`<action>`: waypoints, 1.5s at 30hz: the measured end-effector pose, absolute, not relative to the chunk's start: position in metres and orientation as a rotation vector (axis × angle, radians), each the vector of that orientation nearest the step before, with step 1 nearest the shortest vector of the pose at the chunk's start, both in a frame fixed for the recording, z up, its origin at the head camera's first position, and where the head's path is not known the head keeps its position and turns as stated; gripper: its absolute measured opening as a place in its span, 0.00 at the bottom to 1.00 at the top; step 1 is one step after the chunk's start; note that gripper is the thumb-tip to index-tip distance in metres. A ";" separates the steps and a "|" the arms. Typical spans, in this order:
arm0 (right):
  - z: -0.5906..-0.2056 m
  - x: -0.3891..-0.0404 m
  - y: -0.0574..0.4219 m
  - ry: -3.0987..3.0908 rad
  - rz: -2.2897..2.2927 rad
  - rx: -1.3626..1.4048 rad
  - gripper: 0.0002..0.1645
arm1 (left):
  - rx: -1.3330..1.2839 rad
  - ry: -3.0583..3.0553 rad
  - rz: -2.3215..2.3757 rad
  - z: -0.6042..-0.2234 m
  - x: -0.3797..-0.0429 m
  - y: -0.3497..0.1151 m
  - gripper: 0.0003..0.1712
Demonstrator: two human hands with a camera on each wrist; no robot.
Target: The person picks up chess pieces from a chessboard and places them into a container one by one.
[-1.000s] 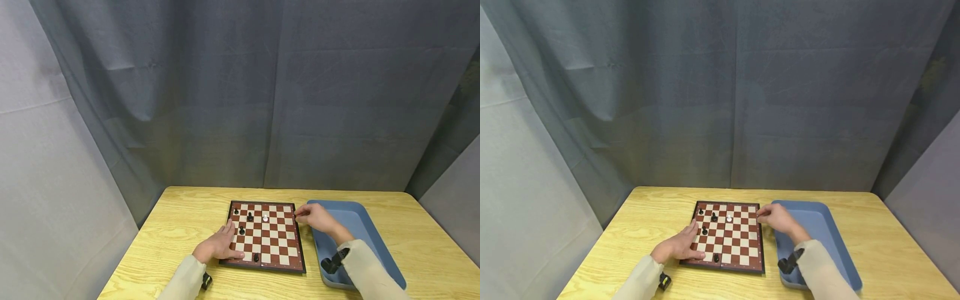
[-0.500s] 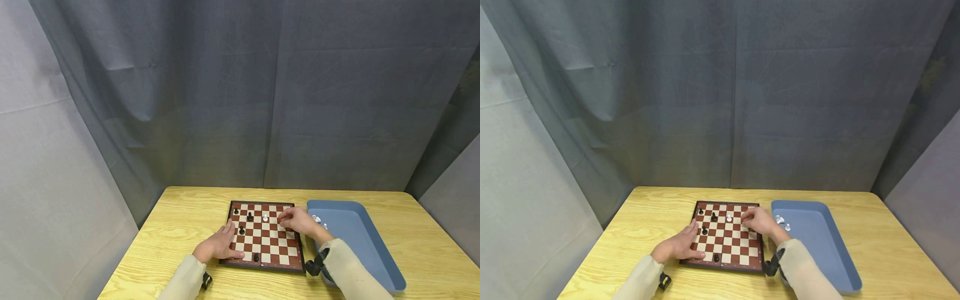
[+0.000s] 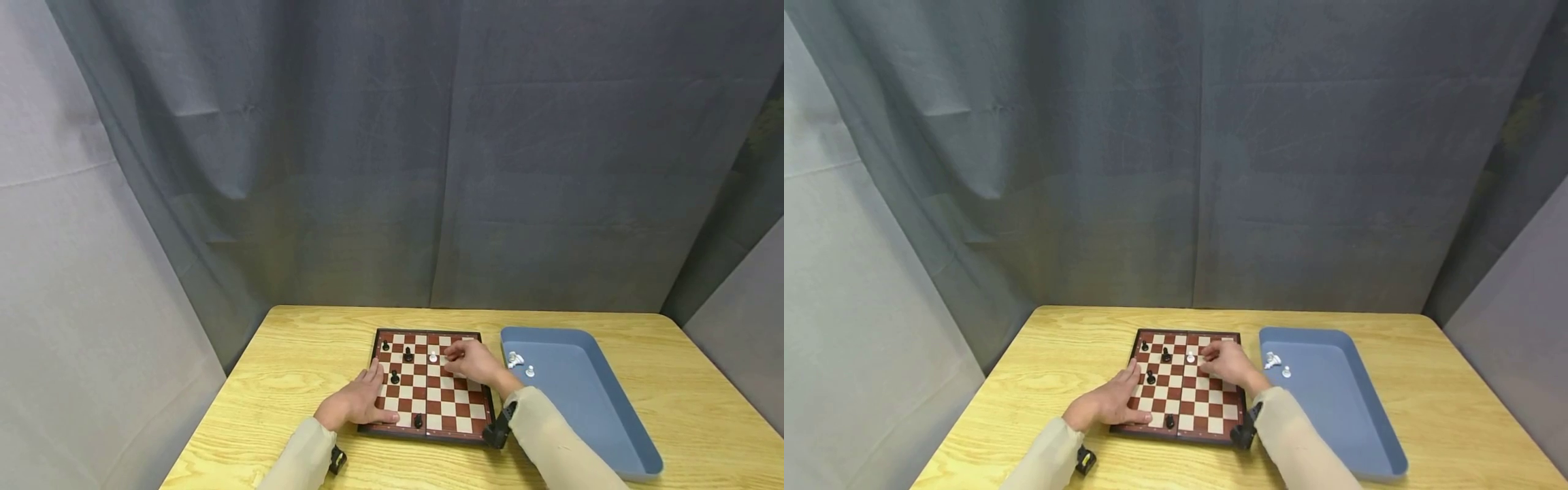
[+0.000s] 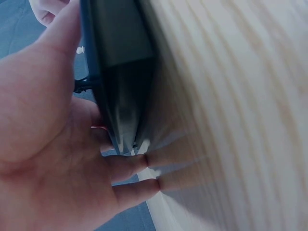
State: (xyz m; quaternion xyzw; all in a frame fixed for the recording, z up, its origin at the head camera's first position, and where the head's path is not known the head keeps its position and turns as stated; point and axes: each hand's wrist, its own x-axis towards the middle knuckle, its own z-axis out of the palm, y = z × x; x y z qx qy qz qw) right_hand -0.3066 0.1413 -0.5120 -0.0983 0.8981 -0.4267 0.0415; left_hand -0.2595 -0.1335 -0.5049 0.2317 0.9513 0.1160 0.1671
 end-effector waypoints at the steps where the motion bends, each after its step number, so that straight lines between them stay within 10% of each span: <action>1: -0.512 -0.307 0.140 2.754 -1.306 -0.305 0.17 | 0.660 2.709 0.330 -0.505 -0.259 -0.134 0.62; 45: -0.524 -0.319 0.114 2.848 -1.245 -0.413 0.06 | 0.636 2.687 0.309 -0.503 -0.260 -0.132 0.62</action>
